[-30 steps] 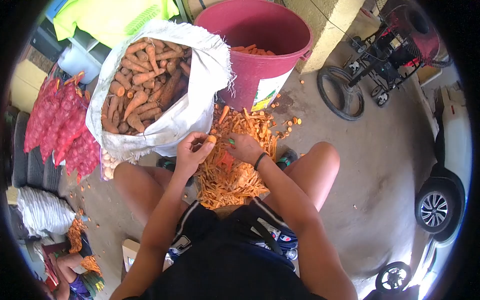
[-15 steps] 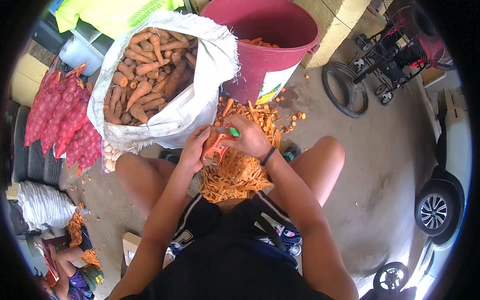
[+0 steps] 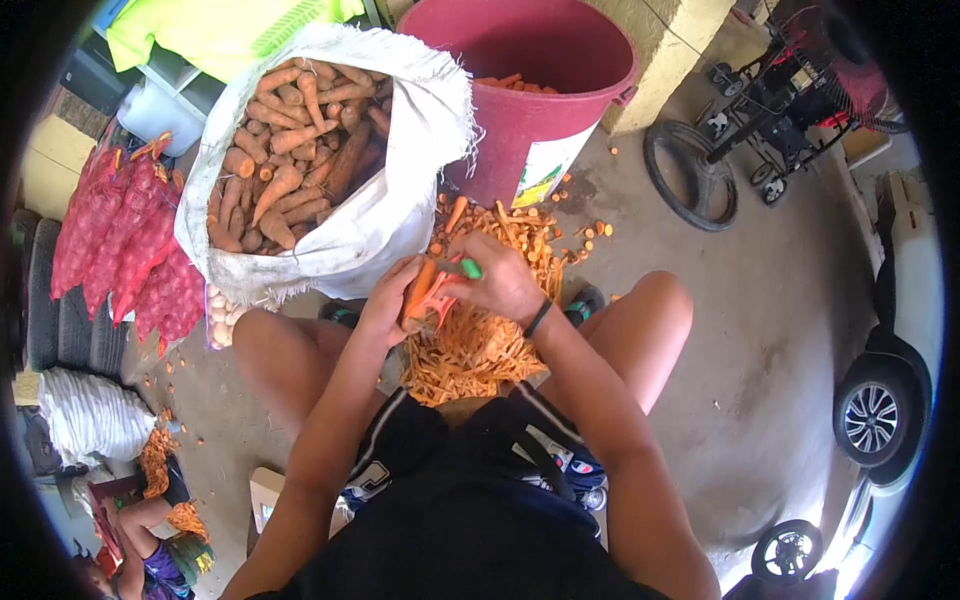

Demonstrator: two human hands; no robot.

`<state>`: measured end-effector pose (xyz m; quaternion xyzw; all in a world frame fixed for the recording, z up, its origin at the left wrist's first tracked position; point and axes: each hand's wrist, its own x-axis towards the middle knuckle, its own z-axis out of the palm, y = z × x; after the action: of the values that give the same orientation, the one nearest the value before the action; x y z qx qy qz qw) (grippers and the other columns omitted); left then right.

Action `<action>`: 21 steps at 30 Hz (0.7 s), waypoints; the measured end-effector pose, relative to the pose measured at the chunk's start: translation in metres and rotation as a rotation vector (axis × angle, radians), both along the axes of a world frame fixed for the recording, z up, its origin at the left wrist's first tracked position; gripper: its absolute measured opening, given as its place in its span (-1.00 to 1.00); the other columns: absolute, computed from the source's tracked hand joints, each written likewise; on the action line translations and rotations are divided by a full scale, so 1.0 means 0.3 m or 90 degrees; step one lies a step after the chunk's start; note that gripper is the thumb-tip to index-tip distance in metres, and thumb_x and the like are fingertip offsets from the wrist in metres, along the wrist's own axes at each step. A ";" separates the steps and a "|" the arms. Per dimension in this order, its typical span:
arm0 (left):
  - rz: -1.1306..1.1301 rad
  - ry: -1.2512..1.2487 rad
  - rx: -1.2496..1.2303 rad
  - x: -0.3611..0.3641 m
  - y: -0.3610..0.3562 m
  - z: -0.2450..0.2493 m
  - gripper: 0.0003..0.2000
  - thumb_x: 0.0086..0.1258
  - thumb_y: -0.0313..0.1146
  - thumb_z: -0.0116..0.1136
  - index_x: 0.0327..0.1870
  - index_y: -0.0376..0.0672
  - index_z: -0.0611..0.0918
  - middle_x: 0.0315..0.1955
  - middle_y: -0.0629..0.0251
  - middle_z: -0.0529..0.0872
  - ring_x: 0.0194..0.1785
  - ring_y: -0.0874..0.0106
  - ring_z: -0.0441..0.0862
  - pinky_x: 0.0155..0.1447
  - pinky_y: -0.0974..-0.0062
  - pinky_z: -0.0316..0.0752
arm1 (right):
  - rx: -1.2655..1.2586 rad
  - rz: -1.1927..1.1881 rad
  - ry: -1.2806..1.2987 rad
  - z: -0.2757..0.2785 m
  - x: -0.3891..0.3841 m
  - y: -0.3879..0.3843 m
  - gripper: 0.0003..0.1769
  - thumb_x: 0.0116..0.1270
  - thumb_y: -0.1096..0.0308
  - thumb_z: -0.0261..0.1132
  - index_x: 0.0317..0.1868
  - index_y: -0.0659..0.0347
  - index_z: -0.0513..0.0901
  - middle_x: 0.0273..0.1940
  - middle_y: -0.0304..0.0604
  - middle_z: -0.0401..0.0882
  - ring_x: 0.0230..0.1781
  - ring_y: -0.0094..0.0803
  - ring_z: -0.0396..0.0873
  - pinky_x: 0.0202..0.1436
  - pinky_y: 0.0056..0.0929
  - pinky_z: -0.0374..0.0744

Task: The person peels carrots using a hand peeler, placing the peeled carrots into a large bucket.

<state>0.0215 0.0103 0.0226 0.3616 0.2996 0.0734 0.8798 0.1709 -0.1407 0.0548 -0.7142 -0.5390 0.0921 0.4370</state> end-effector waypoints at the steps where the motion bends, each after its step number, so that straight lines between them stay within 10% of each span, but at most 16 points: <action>1: -0.021 0.004 0.016 -0.004 -0.001 -0.006 -0.67 0.64 -0.19 0.06 0.25 -0.19 0.50 -0.11 0.29 0.69 -0.15 0.52 0.69 -0.10 0.51 0.67 | 0.021 -0.028 0.005 -0.007 0.021 0.002 -0.43 -0.03 0.28 0.69 -0.01 0.21 0.65 -0.18 -0.10 0.67 -0.21 -0.21 0.71 -0.13 -0.27 0.67; 7: -0.046 0.007 0.004 -0.018 0.009 0.001 -0.67 0.63 -0.19 0.07 0.26 -0.18 0.50 -0.11 0.30 0.68 -0.13 0.45 0.71 -0.14 0.47 0.68 | 0.032 -0.237 0.018 -0.010 0.154 0.001 -0.44 -0.02 0.28 0.69 -0.04 0.27 0.65 -0.18 -0.03 0.71 -0.21 -0.21 0.73 -0.12 -0.29 0.68; 15: -0.007 0.000 0.014 -0.005 -0.020 0.018 -0.69 0.63 -0.21 0.07 0.25 -0.13 0.53 -0.15 0.31 0.66 -0.22 0.49 0.67 -0.25 0.53 0.63 | 0.015 -0.001 0.013 -0.022 0.009 0.011 -0.42 -0.03 0.24 0.69 -0.04 0.21 0.63 -0.16 -0.03 0.65 -0.21 -0.08 0.69 -0.11 -0.26 0.67; 21: -0.030 0.015 0.028 -0.008 -0.010 0.029 -0.71 0.63 -0.22 0.08 0.21 -0.14 0.55 -0.22 0.35 0.66 -0.24 0.52 0.65 -0.20 0.53 0.63 | 0.030 -0.229 0.019 -0.021 0.154 -0.006 -0.41 -0.04 0.25 0.71 -0.03 0.27 0.64 -0.18 -0.04 0.69 -0.20 -0.19 0.72 -0.12 -0.28 0.68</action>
<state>0.0190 0.0075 0.0312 0.3884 0.3000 0.0551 0.8695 0.2170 -0.1426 0.0484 -0.7872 -0.3980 0.0102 0.4710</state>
